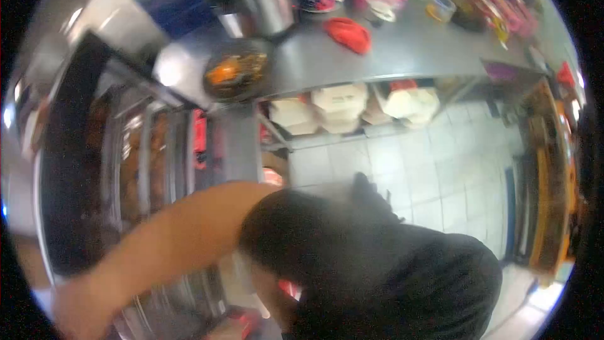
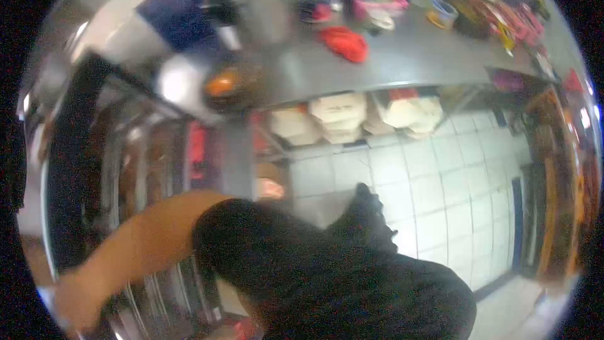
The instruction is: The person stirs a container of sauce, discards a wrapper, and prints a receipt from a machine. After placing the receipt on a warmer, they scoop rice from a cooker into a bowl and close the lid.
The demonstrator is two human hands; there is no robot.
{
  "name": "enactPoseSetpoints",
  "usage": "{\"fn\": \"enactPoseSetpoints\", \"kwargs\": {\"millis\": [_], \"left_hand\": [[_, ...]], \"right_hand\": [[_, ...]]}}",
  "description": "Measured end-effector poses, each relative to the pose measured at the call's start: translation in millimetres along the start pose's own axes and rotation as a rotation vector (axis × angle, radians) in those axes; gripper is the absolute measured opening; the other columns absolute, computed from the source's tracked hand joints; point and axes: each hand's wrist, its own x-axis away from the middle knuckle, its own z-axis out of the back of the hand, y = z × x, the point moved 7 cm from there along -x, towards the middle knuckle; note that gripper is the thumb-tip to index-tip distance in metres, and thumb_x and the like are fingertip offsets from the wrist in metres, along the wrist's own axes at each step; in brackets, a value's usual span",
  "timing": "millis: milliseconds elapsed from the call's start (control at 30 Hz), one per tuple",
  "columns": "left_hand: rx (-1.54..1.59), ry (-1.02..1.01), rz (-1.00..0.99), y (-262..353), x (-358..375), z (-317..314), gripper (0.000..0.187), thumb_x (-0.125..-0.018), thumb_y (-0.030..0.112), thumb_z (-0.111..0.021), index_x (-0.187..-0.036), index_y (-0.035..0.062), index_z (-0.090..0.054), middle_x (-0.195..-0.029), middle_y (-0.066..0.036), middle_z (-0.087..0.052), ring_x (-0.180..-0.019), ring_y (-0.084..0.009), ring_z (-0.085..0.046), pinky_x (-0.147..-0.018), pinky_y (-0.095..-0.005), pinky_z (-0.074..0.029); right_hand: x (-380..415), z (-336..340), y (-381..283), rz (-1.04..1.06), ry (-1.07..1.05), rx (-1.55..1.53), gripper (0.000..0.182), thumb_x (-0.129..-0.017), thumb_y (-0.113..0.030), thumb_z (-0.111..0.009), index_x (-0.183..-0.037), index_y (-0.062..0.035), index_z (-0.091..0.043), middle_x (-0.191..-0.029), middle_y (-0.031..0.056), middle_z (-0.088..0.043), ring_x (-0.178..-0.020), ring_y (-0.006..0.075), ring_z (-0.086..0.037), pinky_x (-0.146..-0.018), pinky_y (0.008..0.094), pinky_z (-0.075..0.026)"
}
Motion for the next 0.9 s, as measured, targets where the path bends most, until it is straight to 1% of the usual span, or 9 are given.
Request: {"fn": "enactPoseSetpoints", "kwargs": {"millis": [300, 333, 367, 433, 533, 667, 800, 833, 900], "left_hand": [[0.076, -0.177, 0.637, 25, -135, -180, 0.054, -0.096, 0.031, -0.054, -0.143, 0.0105, -0.039, -0.144, -0.009, -0.043, -0.109, -0.0323, -0.058, -0.090, -0.0456, -0.049], [0.258, -0.584, -0.168, -33, -158, -179, 0.059, -0.095, 0.028, -0.054, -0.147, 0.0119, -0.032, -0.151, -0.009, -0.033, -0.116, -0.0373, -0.053, -0.094, -0.0520, -0.046], [0.232, -0.566, -0.166, -21, -173, -183, 0.059, -0.095, 0.028, -0.054, -0.147, 0.0119, -0.032, -0.151, -0.009, -0.033, -0.116, -0.0373, -0.053, -0.094, -0.0520, -0.046], [0.486, -0.508, 0.577, -22, -190, -206, 0.057, -0.096, 0.028, -0.054, -0.146, 0.0106, -0.034, -0.150, -0.007, -0.033, -0.121, -0.0380, -0.048, -0.096, -0.0550, -0.043], [0.706, -0.897, 0.060, -7, -222, -230, 0.056, -0.096, 0.025, -0.055, -0.145, 0.0089, -0.035, -0.148, -0.010, -0.036, -0.128, -0.0307, -0.043, -0.096, -0.0494, -0.045], [0.010, -0.684, -0.072, 41, -252, -271, 0.049, -0.096, 0.027, -0.056, -0.140, 0.0069, -0.043, -0.129, -0.013, -0.053, -0.112, -0.0238, -0.055, -0.093, -0.0408, -0.047], [-0.295, -0.617, -0.088, 103, -286, -311, 0.046, -0.097, 0.030, -0.055, -0.135, 0.0044, -0.049, -0.111, -0.013, -0.066, -0.095, -0.0198, -0.065, -0.088, -0.0343, -0.049], [-0.223, -0.663, 0.017, 112, -296, -318, 0.045, -0.098, 0.031, -0.053, -0.134, 0.0034, -0.049, -0.106, -0.012, -0.068, -0.090, -0.0205, -0.067, -0.084, -0.0336, -0.050], [-0.272, -0.709, -0.005, 134, -325, -327, 0.046, -0.098, 0.030, -0.054, -0.135, 0.0035, -0.048, -0.102, -0.014, -0.069, -0.090, -0.0200, -0.067, -0.083, -0.0326, -0.049]], "right_hand": [[170, 207, 29, -0.227, -0.042, 0.121, 0.031, -0.086, -0.034, -0.057, -0.088, -0.0060, -0.070, -0.085, 0.0155, -0.068, -0.081, 0.0309, -0.067, -0.067, 0.0482, -0.053], [184, 228, 33, -0.243, -0.048, 0.143, 0.031, -0.086, -0.035, -0.057, -0.088, -0.0063, -0.070, -0.085, 0.0153, -0.068, -0.080, 0.0309, -0.067, -0.067, 0.0482, -0.053], [199, 257, 38, -0.269, -0.046, 0.166, 0.032, -0.086, -0.035, -0.057, -0.088, -0.0065, -0.070, -0.085, 0.0150, -0.068, -0.080, 0.0310, -0.067, -0.066, 0.0481, -0.053], [226, 296, 62, -0.338, -0.057, 0.227, 0.033, -0.086, -0.037, -0.057, -0.087, -0.0069, -0.070, -0.084, 0.0146, -0.068, -0.079, 0.0311, -0.067, -0.065, 0.0479, -0.052], [284, 361, 96, -0.452, -0.118, 0.351, 0.034, -0.086, -0.039, -0.057, -0.086, -0.0075, -0.070, -0.083, 0.0139, -0.068, -0.078, 0.0312, -0.067, -0.064, 0.0477, -0.052], [391, 446, 130, -0.645, -0.204, 0.477, 0.036, -0.086, -0.042, -0.057, -0.085, -0.0084, -0.071, -0.082, 0.0130, -0.068, -0.077, 0.0313, -0.067, -0.062, 0.0473, -0.051], [597, 497, 119, -1.209, -0.450, 0.366, 0.049, -0.090, -0.050, -0.050, -0.075, -0.0079, -0.070, -0.075, 0.0140, -0.067, -0.071, 0.0324, -0.066, -0.058, 0.0467, -0.050], [668, 505, 98, -1.419, -0.237, 0.479, 0.060, -0.093, -0.054, -0.044, -0.067, -0.0065, -0.068, -0.071, 0.0158, -0.066, -0.068, 0.0347, -0.065, -0.058, 0.0490, -0.050], [792, 515, 29, -1.894, -0.319, 0.363, 0.058, -0.096, -0.053, -0.041, -0.082, -0.0029, -0.067, -0.080, 0.0220, -0.066, -0.076, 0.0408, -0.064, -0.068, 0.0524, -0.050]]}}
